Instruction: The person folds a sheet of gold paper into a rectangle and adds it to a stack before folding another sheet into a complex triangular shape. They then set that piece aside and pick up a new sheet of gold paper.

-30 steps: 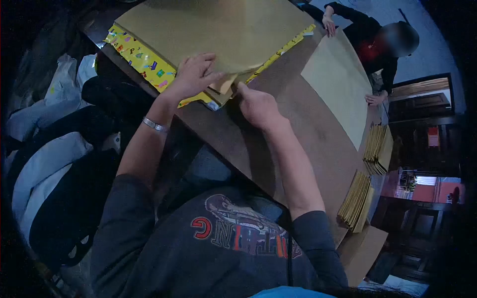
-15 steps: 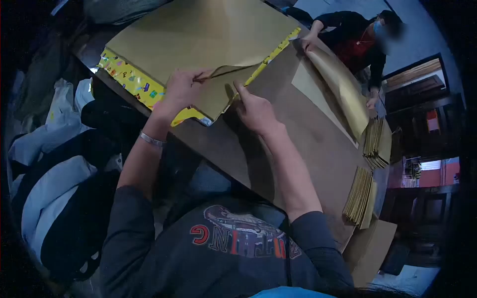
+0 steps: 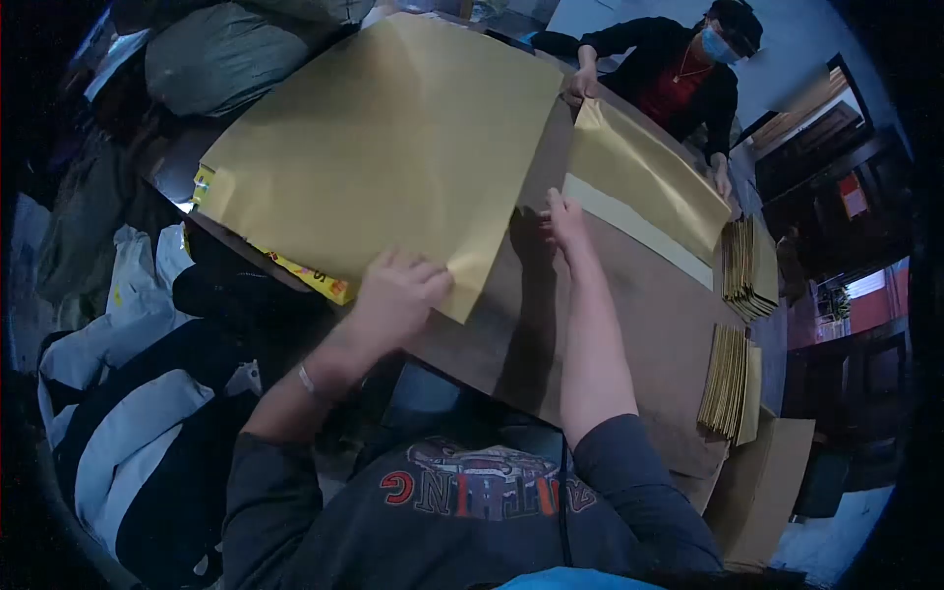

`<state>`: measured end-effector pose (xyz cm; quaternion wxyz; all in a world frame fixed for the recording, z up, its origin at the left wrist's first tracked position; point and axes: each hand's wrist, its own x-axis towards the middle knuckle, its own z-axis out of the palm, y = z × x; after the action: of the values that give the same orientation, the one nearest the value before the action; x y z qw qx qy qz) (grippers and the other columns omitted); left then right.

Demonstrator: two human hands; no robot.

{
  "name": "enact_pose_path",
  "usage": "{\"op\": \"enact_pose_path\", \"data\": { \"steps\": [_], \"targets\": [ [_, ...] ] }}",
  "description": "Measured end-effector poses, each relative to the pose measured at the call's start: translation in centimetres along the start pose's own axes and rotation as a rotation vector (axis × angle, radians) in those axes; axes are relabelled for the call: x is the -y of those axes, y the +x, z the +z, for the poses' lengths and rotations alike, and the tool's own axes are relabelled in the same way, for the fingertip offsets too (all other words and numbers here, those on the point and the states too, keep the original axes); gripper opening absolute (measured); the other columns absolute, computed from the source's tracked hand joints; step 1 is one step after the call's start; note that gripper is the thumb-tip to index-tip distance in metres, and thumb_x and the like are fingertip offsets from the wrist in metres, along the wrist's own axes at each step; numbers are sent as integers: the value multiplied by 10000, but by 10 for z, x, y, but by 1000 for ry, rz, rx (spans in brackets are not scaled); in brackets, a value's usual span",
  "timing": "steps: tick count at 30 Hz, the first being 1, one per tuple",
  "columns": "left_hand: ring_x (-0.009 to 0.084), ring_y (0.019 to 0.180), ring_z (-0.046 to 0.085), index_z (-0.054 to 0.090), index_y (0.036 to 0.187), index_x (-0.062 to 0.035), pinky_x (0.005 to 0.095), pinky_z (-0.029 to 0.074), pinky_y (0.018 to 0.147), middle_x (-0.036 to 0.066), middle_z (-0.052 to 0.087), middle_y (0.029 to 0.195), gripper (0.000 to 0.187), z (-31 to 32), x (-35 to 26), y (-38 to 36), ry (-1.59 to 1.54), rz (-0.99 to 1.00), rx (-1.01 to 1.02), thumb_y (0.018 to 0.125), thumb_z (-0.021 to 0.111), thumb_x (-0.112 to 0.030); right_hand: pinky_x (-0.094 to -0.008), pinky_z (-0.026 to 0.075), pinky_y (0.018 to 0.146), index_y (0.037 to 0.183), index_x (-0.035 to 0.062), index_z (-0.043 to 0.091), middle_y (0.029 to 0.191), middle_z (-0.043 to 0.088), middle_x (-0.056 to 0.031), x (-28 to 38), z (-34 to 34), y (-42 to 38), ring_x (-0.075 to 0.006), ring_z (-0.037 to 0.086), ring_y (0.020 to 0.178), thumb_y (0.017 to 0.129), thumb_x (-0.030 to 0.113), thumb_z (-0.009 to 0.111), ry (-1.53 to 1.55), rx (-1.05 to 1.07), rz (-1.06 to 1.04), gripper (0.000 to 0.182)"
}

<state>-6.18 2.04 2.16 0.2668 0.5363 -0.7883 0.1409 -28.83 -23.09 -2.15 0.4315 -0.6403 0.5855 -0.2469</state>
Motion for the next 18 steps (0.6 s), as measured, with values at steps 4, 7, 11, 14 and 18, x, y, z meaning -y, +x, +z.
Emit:
{"op": "enact_pose_path", "data": {
  "steps": [4,7,11,14,18],
  "targets": [
    [213,868,628,615,842,-105,422,446,875,32,613,870,135,-2,-70,-12,-240,25,253,721,595,-160,-325,470,590,1018,-26,626,843,644,-96,-8,-5,-4,-187,598,683,932,525,467,-46,-99,53,580],
    [224,923,622,625,903,-99,419,432,884,56,618,928,190,9,-105,-26,-420,109,369,772,608,-236,-344,461,588,974,-36,634,847,637,-73,-75,-8,43,-171,580,688,917,440,548,49,-96,69,487],
    [274,1100,573,563,1238,-74,368,436,947,125,567,1230,522,-8,-73,-6,-721,286,566,868,630,-437,-322,455,608,889,-17,621,815,624,-61,-83,-17,18,-139,564,689,866,262,640,116,-87,79,280],
    [294,1040,588,586,1202,-71,385,493,859,125,586,1193,523,-9,23,32,-921,-335,438,795,730,-367,-334,453,639,848,-17,627,797,625,-61,-65,-22,-4,-158,563,705,868,247,638,259,-59,61,266],
    [313,1108,566,572,1247,-63,410,462,950,176,557,1237,596,10,183,34,7,-892,135,767,737,-376,-321,455,639,859,-1,635,802,628,-57,-57,-24,-14,-146,563,707,867,245,656,226,-51,61,246]
  ]
}}
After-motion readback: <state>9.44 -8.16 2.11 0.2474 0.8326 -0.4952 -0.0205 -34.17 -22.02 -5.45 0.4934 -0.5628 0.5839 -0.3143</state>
